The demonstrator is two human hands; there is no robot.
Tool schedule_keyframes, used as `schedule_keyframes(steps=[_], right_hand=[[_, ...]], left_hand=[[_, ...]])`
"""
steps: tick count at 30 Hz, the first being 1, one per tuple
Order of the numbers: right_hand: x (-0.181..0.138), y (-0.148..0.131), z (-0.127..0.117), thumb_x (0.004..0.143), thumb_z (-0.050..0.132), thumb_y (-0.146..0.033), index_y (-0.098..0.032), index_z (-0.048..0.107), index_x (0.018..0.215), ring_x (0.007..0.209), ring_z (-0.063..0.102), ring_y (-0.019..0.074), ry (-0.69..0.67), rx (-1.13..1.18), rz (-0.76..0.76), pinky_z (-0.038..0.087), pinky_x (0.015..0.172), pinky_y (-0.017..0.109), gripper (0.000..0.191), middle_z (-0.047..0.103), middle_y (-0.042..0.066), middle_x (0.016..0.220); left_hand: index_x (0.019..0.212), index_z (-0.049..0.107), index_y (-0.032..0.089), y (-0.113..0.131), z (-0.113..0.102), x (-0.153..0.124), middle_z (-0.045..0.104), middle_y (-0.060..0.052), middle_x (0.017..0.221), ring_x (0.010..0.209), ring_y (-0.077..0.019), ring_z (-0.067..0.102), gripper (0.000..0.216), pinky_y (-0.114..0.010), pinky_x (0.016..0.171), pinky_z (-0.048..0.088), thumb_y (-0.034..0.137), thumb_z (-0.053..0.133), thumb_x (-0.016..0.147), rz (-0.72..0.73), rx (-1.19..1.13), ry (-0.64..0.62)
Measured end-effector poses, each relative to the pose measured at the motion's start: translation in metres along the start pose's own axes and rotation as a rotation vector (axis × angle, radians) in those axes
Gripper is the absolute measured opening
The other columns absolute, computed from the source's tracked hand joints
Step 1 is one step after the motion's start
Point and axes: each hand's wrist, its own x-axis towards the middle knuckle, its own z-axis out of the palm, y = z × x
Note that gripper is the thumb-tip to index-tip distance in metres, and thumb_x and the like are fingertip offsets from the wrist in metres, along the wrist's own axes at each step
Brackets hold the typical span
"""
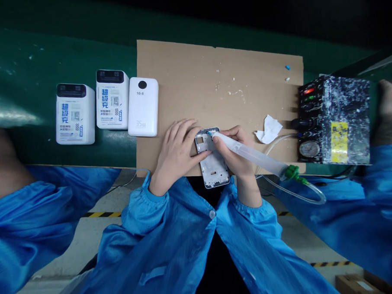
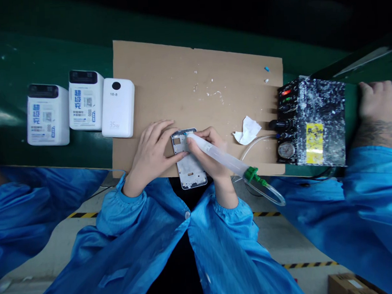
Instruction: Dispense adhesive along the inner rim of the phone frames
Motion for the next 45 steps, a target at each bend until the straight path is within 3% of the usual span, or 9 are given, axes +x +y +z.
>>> schedule_keyframes(steps=[3, 8, 14, 20, 26, 31, 38, 42, 45], right_hand=[[0.000, 0.000, 0.000, 0.099, 0.082, -0.066, -0.039, 0.080, 0.105, 0.100, 0.085, 0.0195, -0.039, 0.008, 0.012, 0.056, 0.059, 0.032, 0.028, 0.088, 0.000, 0.099], [-0.002, 0.003, 0.000, 0.095, 0.089, -0.065, -0.039, 0.080, 0.104, 0.100, 0.085, 0.0228, 0.089, -0.012, 0.012, 0.058, 0.058, 0.034, 0.029, 0.087, 0.002, 0.096], [0.000, 0.002, -0.001, 0.097, 0.084, -0.069, -0.039, 0.080, 0.102, 0.100, 0.085, 0.0228, 0.005, -0.015, 0.003, 0.056, 0.056, 0.034, 0.031, 0.087, 0.002, 0.096], [-0.001, -0.003, 0.002, 0.101, 0.079, -0.068, -0.038, 0.081, 0.102, 0.103, 0.085, 0.0231, 0.053, -0.049, -0.046, 0.057, 0.057, 0.036, 0.030, 0.088, 0.003, 0.099], [0.000, -0.004, 0.003, 0.104, 0.073, -0.071, -0.034, 0.081, 0.095, 0.104, 0.085, 0.0222, 0.016, -0.095, -0.087, 0.058, 0.059, 0.036, 0.038, 0.088, 0.004, 0.098], [-0.003, 0.000, 0.003, 0.102, 0.078, -0.066, -0.035, 0.081, 0.099, 0.107, 0.085, 0.0217, 0.097, -0.065, -0.055, 0.059, 0.063, 0.037, 0.032, 0.089, 0.002, 0.106], [0.004, 0.010, -0.008, 0.103, 0.077, -0.066, -0.038, 0.081, 0.102, 0.107, 0.085, 0.0224, -0.167, -0.012, -0.014, 0.060, 0.063, 0.037, 0.028, 0.089, 0.002, 0.106], [0.003, 0.007, -0.006, 0.101, 0.081, -0.063, -0.041, 0.081, 0.106, 0.100, 0.085, 0.0231, -0.073, 0.030, 0.024, 0.059, 0.058, 0.037, 0.023, 0.088, 0.003, 0.100], [0.001, 0.004, -0.004, 0.099, 0.084, -0.061, -0.041, 0.080, 0.107, 0.101, 0.085, 0.0247, -0.080, 0.043, 0.067, 0.059, 0.058, 0.037, 0.022, 0.087, 0.003, 0.095]], left_hand=[[0.153, 0.061, 0.023, 0.000, 0.000, 0.000, 0.060, -0.015, 0.168, 0.160, -0.0377, 0.053, 0.059, -0.058, 0.138, 0.040, 0.053, 0.081, 0.106, 0.000, 0.002, 0.002], [0.153, 0.061, 0.023, 0.001, 0.000, 0.000, 0.060, -0.015, 0.168, 0.160, -0.0377, 0.053, 0.060, -0.057, 0.138, 0.040, 0.052, 0.082, 0.105, -0.002, 0.002, 0.002], [0.154, 0.061, 0.025, 0.000, 0.000, 0.000, 0.060, -0.014, 0.168, 0.161, -0.0376, 0.052, 0.060, -0.059, 0.138, 0.040, 0.054, 0.082, 0.106, -0.008, -0.003, -0.005], [0.153, 0.062, 0.023, 0.000, 0.000, 0.001, 0.060, -0.015, 0.167, 0.160, -0.0374, 0.053, 0.059, -0.058, 0.138, 0.040, 0.053, 0.082, 0.106, -0.004, -0.004, 0.003], [0.152, 0.061, 0.022, 0.001, -0.001, 0.001, 0.061, -0.015, 0.167, 0.159, -0.0371, 0.053, 0.060, -0.057, 0.138, 0.040, 0.052, 0.083, 0.105, 0.003, 0.011, 0.004], [0.153, 0.061, 0.024, 0.000, -0.001, 0.000, 0.060, -0.015, 0.168, 0.160, -0.0380, 0.052, 0.058, -0.060, 0.138, 0.040, 0.054, 0.080, 0.107, -0.009, -0.008, -0.004], [0.153, 0.060, 0.024, 0.002, -0.001, 0.001, 0.060, -0.015, 0.168, 0.160, -0.0377, 0.053, 0.060, -0.059, 0.139, 0.039, 0.050, 0.084, 0.105, -0.015, -0.003, -0.014], [0.154, 0.061, 0.026, 0.002, -0.002, 0.001, 0.060, -0.014, 0.168, 0.160, -0.0381, 0.053, 0.059, -0.060, 0.138, 0.040, 0.050, 0.083, 0.105, -0.028, -0.007, -0.023], [0.154, 0.061, 0.027, 0.002, -0.002, 0.001, 0.059, -0.014, 0.169, 0.161, -0.0382, 0.052, 0.059, -0.060, 0.139, 0.039, 0.052, 0.082, 0.105, -0.032, -0.014, -0.028]])
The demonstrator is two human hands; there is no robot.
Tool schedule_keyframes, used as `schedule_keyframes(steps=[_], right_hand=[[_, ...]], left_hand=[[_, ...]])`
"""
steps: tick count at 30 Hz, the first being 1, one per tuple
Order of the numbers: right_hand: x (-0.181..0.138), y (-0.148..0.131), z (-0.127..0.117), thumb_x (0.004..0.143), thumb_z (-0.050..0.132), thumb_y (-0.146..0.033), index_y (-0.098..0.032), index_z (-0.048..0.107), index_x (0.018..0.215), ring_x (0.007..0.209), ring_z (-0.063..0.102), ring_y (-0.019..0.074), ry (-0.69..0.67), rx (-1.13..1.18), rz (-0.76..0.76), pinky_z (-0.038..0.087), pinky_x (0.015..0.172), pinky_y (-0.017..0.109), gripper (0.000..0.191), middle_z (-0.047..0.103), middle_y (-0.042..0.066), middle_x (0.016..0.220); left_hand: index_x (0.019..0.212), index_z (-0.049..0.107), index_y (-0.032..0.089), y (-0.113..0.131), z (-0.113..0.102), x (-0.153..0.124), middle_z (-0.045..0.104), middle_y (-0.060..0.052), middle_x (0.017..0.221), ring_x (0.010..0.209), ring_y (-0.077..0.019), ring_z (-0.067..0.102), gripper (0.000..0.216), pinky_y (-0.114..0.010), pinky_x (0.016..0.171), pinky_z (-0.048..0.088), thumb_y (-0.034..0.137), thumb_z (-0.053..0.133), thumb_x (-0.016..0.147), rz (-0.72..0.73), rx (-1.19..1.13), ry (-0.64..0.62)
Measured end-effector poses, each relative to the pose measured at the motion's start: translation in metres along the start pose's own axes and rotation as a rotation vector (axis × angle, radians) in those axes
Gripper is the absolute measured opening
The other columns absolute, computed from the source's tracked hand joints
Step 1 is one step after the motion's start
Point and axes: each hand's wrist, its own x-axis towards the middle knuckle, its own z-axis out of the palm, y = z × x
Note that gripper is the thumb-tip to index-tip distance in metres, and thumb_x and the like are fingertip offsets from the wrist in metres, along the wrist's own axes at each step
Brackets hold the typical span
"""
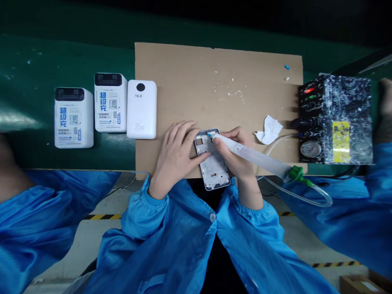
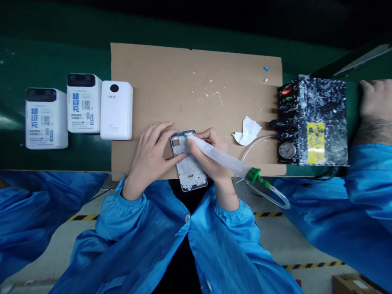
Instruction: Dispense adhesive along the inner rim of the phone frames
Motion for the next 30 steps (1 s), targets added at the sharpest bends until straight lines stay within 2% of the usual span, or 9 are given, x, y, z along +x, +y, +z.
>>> schedule_keyframes(steps=[2, 6, 12, 16, 22, 25, 30], right_hand=[[-0.002, -0.002, 0.001, 0.099, 0.085, -0.061, -0.041, 0.079, 0.108, 0.103, 0.085, 0.0257, 0.013, -0.005, 0.015, 0.059, 0.059, 0.038, 0.023, 0.087, 0.003, 0.094], [-0.005, -0.002, 0.004, 0.099, 0.084, -0.063, -0.039, 0.079, 0.108, 0.104, 0.085, 0.0262, 0.122, -0.064, -0.003, 0.061, 0.060, 0.038, 0.026, 0.087, 0.003, 0.097], [-0.002, -0.001, 0.005, 0.104, 0.079, -0.063, -0.037, 0.077, 0.107, 0.101, 0.084, 0.0210, 0.050, -0.053, -0.051, 0.062, 0.060, 0.033, 0.026, 0.086, 0.002, 0.099], [-0.001, -0.002, 0.004, 0.104, 0.080, -0.058, -0.038, 0.076, 0.110, 0.103, 0.083, 0.0230, 0.004, -0.044, -0.042, 0.063, 0.065, 0.036, 0.021, 0.085, 0.002, 0.097], [-0.003, -0.001, 0.009, 0.100, 0.084, -0.058, -0.031, 0.071, 0.106, 0.093, 0.079, 0.0217, 0.157, -0.056, -0.063, 0.065, 0.074, 0.041, 0.031, 0.083, 0.003, 0.104], [-0.003, -0.001, 0.011, 0.100, 0.085, -0.057, -0.028, 0.070, 0.102, 0.087, 0.077, 0.0215, 0.160, -0.053, -0.074, 0.064, 0.074, 0.043, 0.033, 0.082, 0.004, 0.101], [-0.002, -0.003, 0.010, 0.100, 0.085, -0.054, -0.027, 0.070, 0.101, 0.089, 0.078, 0.0223, 0.164, -0.050, -0.083, 0.061, 0.077, 0.043, 0.031, 0.082, 0.005, 0.103]], left_hand=[[0.155, 0.060, 0.027, 0.000, 0.000, 0.000, 0.058, -0.014, 0.169, 0.162, -0.0376, 0.051, 0.059, -0.060, 0.139, 0.038, 0.053, 0.081, 0.106, 0.000, 0.000, -0.001], [0.155, 0.060, 0.026, -0.001, 0.000, -0.001, 0.058, -0.014, 0.169, 0.162, -0.0370, 0.051, 0.059, -0.059, 0.139, 0.038, 0.053, 0.080, 0.107, 0.006, 0.002, 0.002], [0.152, 0.061, 0.025, -0.001, 0.000, 0.000, 0.061, -0.015, 0.165, 0.159, -0.0380, 0.054, 0.058, -0.060, 0.138, 0.041, 0.050, 0.083, 0.105, 0.019, 0.012, 0.027], [0.152, 0.061, 0.025, -0.001, 0.000, 0.000, 0.061, -0.015, 0.165, 0.158, -0.0379, 0.054, 0.058, -0.061, 0.137, 0.042, 0.050, 0.084, 0.104, 0.023, 0.011, 0.031], [0.152, 0.061, 0.026, -0.002, 0.001, 0.000, 0.062, -0.015, 0.165, 0.158, -0.0378, 0.055, 0.057, -0.061, 0.137, 0.042, 0.051, 0.082, 0.106, 0.023, 0.000, 0.037], [0.153, 0.061, 0.027, -0.002, 0.001, 0.000, 0.061, -0.014, 0.166, 0.158, -0.0380, 0.054, 0.057, -0.062, 0.136, 0.042, 0.053, 0.081, 0.106, 0.016, -0.003, 0.034], [0.151, 0.062, 0.026, -0.002, 0.000, 0.000, 0.062, -0.015, 0.165, 0.158, -0.0378, 0.055, 0.056, -0.061, 0.136, 0.042, 0.054, 0.080, 0.106, 0.021, 0.005, 0.034]])
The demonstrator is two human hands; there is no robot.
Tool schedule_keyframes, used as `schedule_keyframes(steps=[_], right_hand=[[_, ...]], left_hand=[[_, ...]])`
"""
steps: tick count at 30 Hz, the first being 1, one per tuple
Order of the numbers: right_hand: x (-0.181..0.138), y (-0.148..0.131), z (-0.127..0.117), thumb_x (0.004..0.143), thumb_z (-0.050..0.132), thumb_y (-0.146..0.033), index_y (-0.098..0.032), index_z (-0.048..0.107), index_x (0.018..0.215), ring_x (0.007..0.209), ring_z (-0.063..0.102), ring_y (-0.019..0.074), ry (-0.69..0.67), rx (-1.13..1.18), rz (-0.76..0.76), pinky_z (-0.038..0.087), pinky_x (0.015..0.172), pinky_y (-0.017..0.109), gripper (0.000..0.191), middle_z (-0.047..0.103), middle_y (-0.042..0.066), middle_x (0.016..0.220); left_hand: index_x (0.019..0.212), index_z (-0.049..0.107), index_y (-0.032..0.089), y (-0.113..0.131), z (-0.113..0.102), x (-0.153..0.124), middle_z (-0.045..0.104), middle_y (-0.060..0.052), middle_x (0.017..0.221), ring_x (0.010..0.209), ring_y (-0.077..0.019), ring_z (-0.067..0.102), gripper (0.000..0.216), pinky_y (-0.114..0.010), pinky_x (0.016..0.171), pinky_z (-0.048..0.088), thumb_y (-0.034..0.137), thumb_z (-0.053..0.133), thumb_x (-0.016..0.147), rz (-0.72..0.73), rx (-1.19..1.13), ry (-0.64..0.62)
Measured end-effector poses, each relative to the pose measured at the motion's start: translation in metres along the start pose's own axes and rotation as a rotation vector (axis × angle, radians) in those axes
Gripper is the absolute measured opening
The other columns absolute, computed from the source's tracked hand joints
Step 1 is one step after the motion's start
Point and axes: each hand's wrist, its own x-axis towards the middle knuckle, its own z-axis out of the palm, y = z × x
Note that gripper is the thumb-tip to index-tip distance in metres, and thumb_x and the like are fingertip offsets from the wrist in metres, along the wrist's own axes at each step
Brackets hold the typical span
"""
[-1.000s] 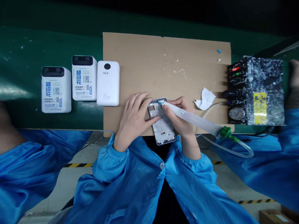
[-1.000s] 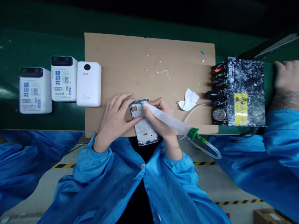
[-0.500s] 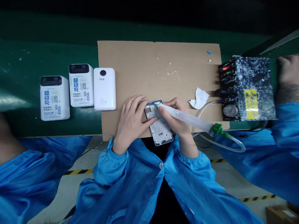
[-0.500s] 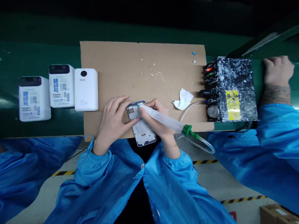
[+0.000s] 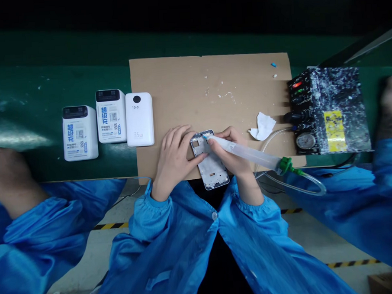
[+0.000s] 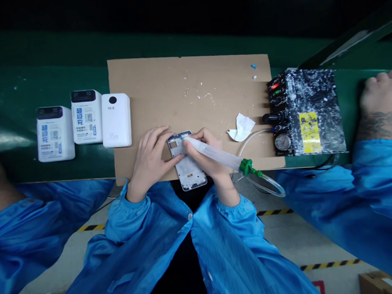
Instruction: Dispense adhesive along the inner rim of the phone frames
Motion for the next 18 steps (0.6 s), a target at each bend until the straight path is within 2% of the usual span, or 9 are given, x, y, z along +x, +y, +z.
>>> schedule_keyframes(steps=[18], right_hand=[[-0.0002, -0.0036, 0.0005, 0.099, 0.085, -0.051, -0.028, 0.068, 0.097, 0.084, 0.075, 0.0206, 0.005, 0.006, 0.017, 0.057, 0.073, 0.040, 0.029, 0.081, 0.003, 0.097]], left_hand=[[0.151, 0.063, 0.027, -0.0004, -0.0003, -0.0001, 0.062, -0.014, 0.165, 0.157, -0.0375, 0.055, 0.057, -0.061, 0.136, 0.043, 0.058, 0.079, 0.107, -0.012, 0.003, -0.011]])
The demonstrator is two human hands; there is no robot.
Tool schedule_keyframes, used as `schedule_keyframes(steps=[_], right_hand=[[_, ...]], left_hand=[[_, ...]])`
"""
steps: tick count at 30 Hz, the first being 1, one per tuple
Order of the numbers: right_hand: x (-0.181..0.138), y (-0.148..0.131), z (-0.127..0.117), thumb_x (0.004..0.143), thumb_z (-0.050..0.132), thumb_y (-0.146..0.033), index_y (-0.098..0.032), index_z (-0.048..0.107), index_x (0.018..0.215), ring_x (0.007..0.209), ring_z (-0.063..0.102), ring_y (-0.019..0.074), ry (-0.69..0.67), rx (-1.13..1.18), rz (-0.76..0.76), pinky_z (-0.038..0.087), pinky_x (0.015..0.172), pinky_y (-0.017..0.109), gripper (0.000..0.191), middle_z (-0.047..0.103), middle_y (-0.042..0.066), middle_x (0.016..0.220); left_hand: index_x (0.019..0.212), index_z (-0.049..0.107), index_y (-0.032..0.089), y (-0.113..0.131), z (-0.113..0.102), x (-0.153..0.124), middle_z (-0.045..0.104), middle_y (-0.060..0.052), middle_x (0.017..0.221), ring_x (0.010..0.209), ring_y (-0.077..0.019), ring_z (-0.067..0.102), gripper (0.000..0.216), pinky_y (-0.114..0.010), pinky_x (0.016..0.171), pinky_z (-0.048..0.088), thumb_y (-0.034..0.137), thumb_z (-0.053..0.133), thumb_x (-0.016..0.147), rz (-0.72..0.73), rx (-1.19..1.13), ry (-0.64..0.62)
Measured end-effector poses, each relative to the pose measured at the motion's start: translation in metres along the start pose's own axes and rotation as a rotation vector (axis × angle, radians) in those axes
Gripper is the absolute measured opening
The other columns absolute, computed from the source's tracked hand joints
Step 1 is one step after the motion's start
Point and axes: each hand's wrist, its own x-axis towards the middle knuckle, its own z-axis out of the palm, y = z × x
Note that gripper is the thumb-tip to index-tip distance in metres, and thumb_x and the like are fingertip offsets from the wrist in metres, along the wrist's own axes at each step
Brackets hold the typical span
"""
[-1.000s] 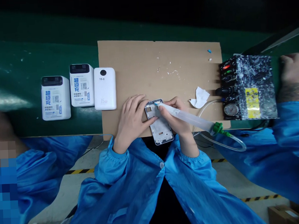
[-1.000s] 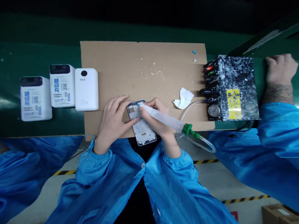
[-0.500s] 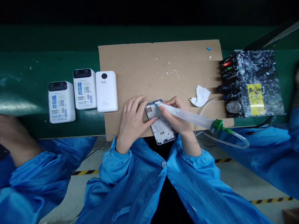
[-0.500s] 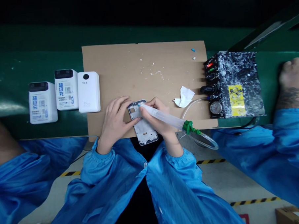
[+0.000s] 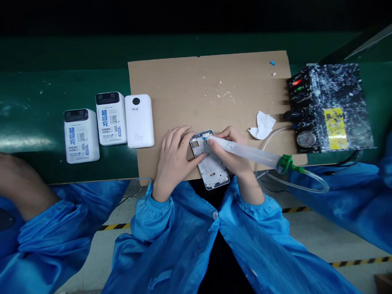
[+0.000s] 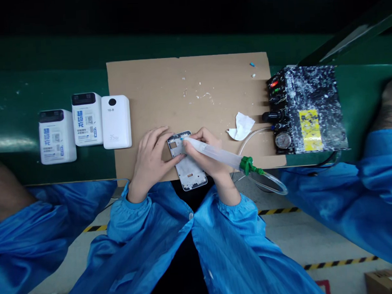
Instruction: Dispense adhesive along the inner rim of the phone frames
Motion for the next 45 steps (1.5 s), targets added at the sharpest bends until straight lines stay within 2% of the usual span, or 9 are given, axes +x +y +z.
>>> schedule_keyframes(steps=[19, 45], right_hand=[[0.0007, -0.0011, 0.0006, 0.096, 0.085, -0.051, -0.026, 0.066, 0.095, 0.082, 0.073, 0.0193, 0.007, 0.006, 0.024, 0.054, 0.072, 0.038, 0.032, 0.081, 0.002, 0.093], [0.0005, -0.0025, -0.0005, 0.096, 0.084, -0.047, -0.025, 0.069, 0.094, 0.081, 0.073, 0.0186, -0.010, -0.022, 0.007, 0.054, 0.072, 0.037, 0.027, 0.080, 0.002, 0.094]], left_hand=[[0.149, 0.062, 0.026, -0.0019, 0.0016, 0.0002, 0.062, -0.014, 0.164, 0.156, -0.0371, 0.056, 0.057, -0.058, 0.136, 0.043, 0.056, 0.081, 0.105, 0.019, 0.007, 0.020], [0.149, 0.063, 0.021, -0.0023, 0.0030, 0.0006, 0.063, -0.016, 0.163, 0.154, -0.0388, 0.056, 0.062, -0.060, 0.135, 0.044, 0.049, 0.089, 0.100, 0.031, 0.003, 0.028]])
